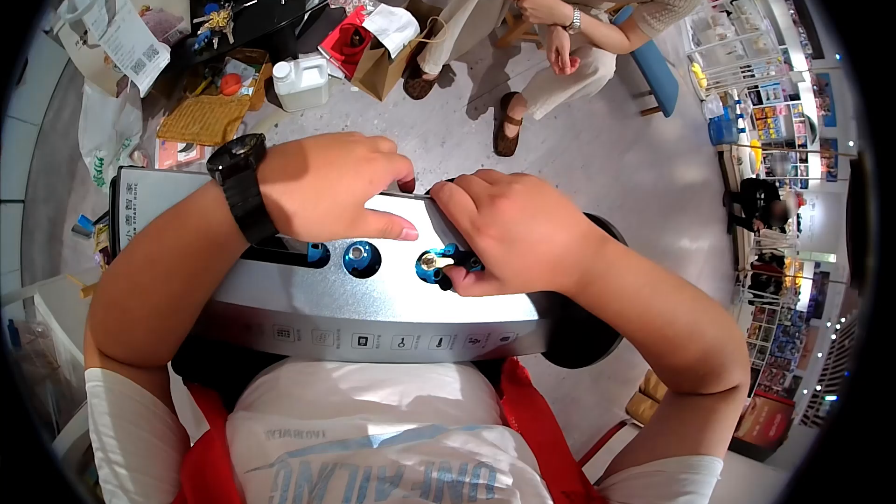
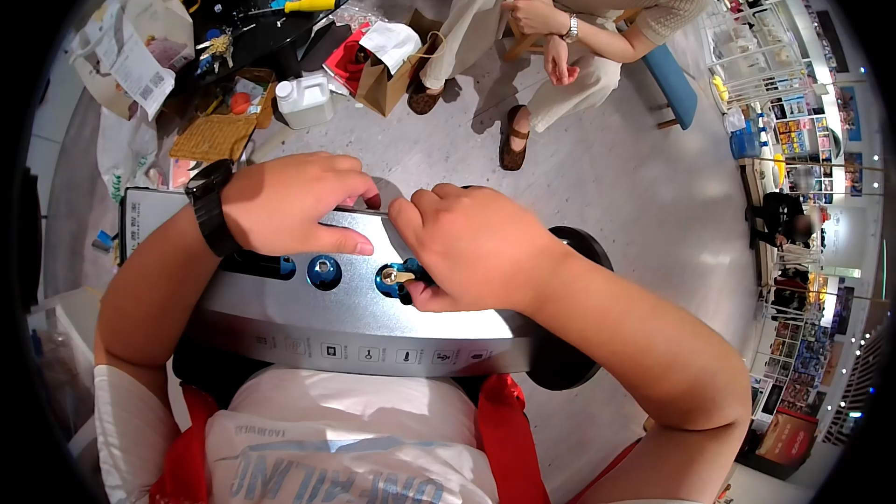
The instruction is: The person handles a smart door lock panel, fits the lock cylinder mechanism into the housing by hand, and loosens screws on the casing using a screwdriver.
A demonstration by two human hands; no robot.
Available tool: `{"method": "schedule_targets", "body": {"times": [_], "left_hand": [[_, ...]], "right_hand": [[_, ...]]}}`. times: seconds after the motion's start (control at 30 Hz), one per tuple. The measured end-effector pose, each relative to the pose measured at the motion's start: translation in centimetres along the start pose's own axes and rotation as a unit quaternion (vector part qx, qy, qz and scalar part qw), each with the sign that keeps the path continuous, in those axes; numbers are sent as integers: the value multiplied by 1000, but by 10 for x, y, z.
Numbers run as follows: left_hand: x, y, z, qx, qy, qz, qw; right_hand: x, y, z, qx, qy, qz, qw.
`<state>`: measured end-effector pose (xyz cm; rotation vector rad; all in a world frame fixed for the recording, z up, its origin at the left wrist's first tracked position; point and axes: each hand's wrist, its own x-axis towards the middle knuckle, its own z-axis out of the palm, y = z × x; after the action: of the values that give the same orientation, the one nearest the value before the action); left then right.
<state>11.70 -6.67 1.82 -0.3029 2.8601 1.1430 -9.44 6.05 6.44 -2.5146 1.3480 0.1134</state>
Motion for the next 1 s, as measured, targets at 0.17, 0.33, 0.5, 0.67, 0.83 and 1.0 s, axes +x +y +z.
{"method": "schedule_targets", "body": {"times": [0.17, 0.33, 0.5, 0.67, 0.83, 1.0], "left_hand": [[-1, 1, -1, 13, -6, 1, 1000], [1, -1, -1, 11, -15, 7, 1000], [0, 1, -1, 14, -5, 4, 1000], [3, 7, -7, -19, -27, 6, 999], [7, 2, -9, -68, -60, -4, 996], [12, 22, -19, -59, -107, -89, 989]], "right_hand": [[1, 4, -1, 30, 12, 6, 999], [1, 12, 0, 72, 1, 13, 997], [-2, 21, -2, 96, -50, 19, 994], [-3, 32, -2, 172, -79, 43, 981], [12, 40, -10, 280, -252, 126, 918], [20, 53, 0, 350, -310, 115, 876]]}}
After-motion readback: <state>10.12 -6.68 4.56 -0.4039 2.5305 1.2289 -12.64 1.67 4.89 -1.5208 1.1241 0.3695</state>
